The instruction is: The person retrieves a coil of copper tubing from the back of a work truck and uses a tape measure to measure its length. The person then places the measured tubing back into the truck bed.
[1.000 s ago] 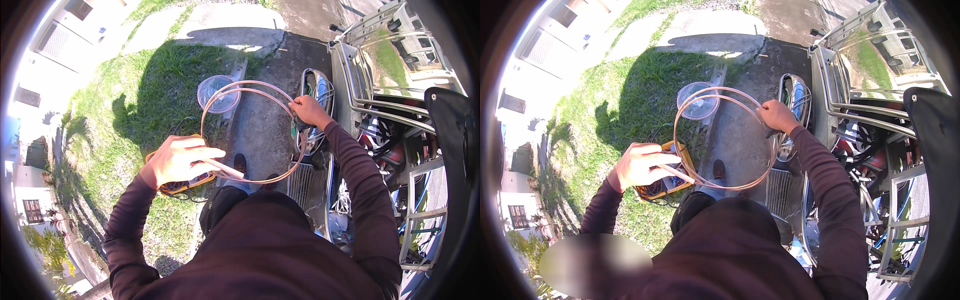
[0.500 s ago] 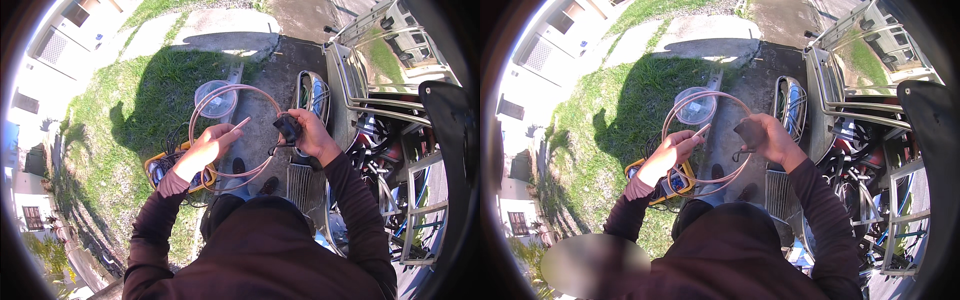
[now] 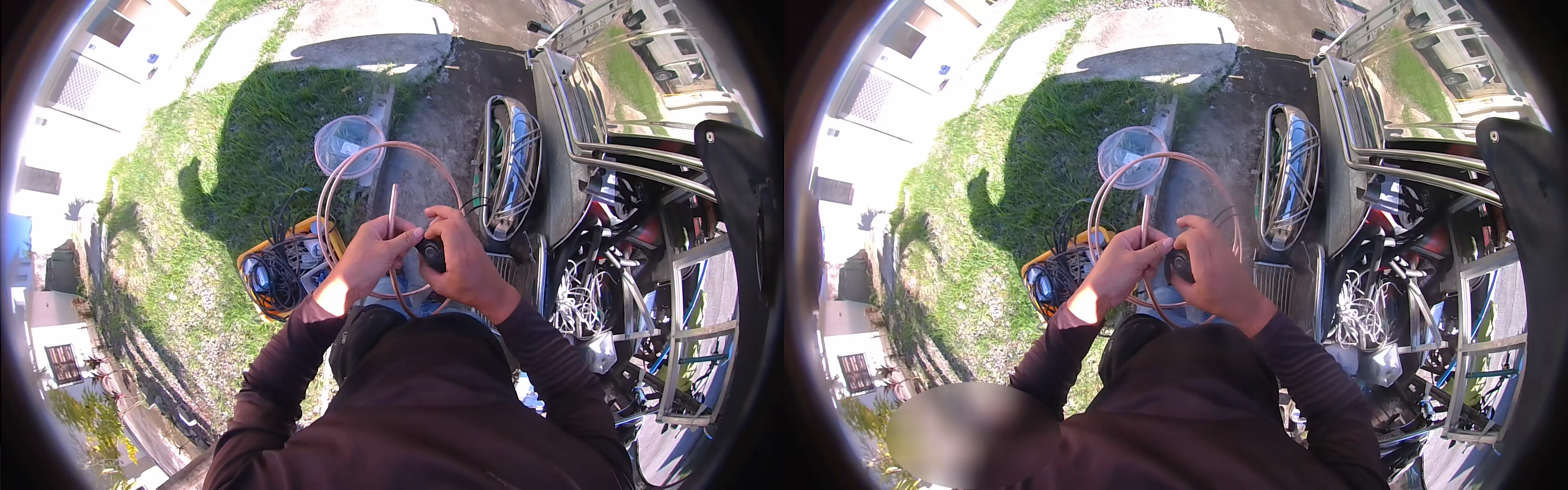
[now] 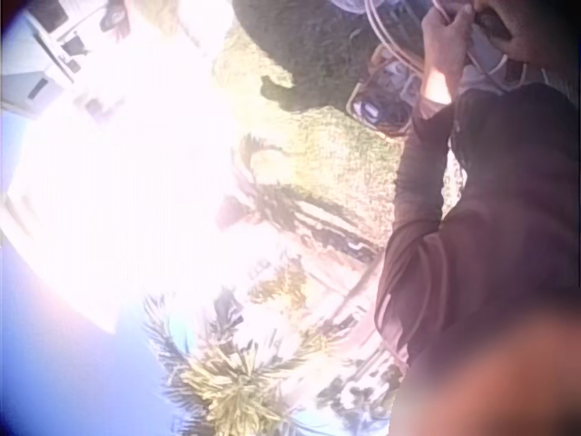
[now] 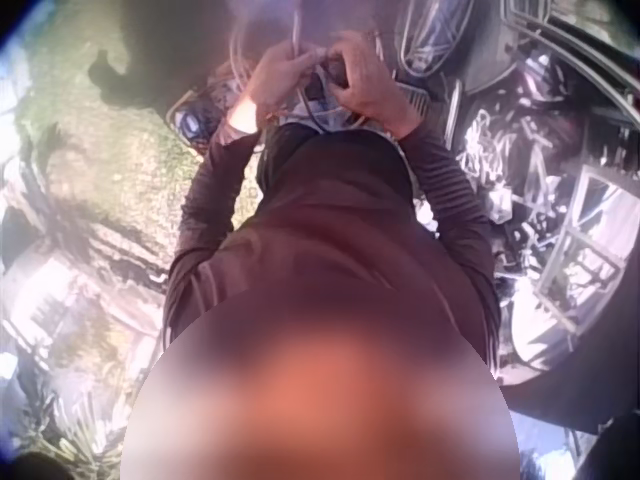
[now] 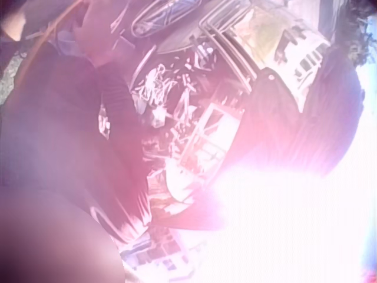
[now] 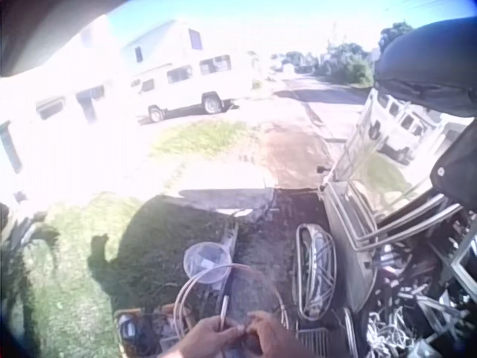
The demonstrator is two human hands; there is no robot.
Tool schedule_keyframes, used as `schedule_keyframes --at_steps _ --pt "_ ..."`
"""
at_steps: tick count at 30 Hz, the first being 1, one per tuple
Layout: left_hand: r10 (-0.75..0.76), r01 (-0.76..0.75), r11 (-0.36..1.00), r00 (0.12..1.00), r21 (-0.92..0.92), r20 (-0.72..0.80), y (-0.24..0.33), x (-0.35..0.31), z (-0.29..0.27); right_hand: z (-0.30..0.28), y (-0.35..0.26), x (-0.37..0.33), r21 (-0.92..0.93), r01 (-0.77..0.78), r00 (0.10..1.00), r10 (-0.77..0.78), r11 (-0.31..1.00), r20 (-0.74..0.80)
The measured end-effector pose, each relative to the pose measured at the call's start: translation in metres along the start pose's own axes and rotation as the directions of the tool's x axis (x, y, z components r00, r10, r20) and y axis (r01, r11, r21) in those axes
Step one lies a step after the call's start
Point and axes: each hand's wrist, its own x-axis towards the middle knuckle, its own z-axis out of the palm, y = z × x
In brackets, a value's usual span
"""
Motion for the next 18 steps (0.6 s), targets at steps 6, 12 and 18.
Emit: schedule_keyframes --at_steps 6,12,18 --pt "0.021 -0.021 1.000 0.998 -0.006 0.059 -0.009 -0.002 -0.014 0.002 0.020 -0.037 0.063 -0.311 0.929 0.290 0.948 0.230" --pt "0.191 -0.191 0.982 0.981 -0.007 -0.016 -0.035 0.004 -0.015 0.004 0.026 -0.055 0.442 -0.824 0.560 0.626 0.354 0.542" --pt "0.282 -0.292 0.956 0.946 -0.039 -0.162 -0.078 0.009 0.018 0.015 -0.005 -0.025 0.543 -0.838 0.366 0.684 -0.052 0.631"
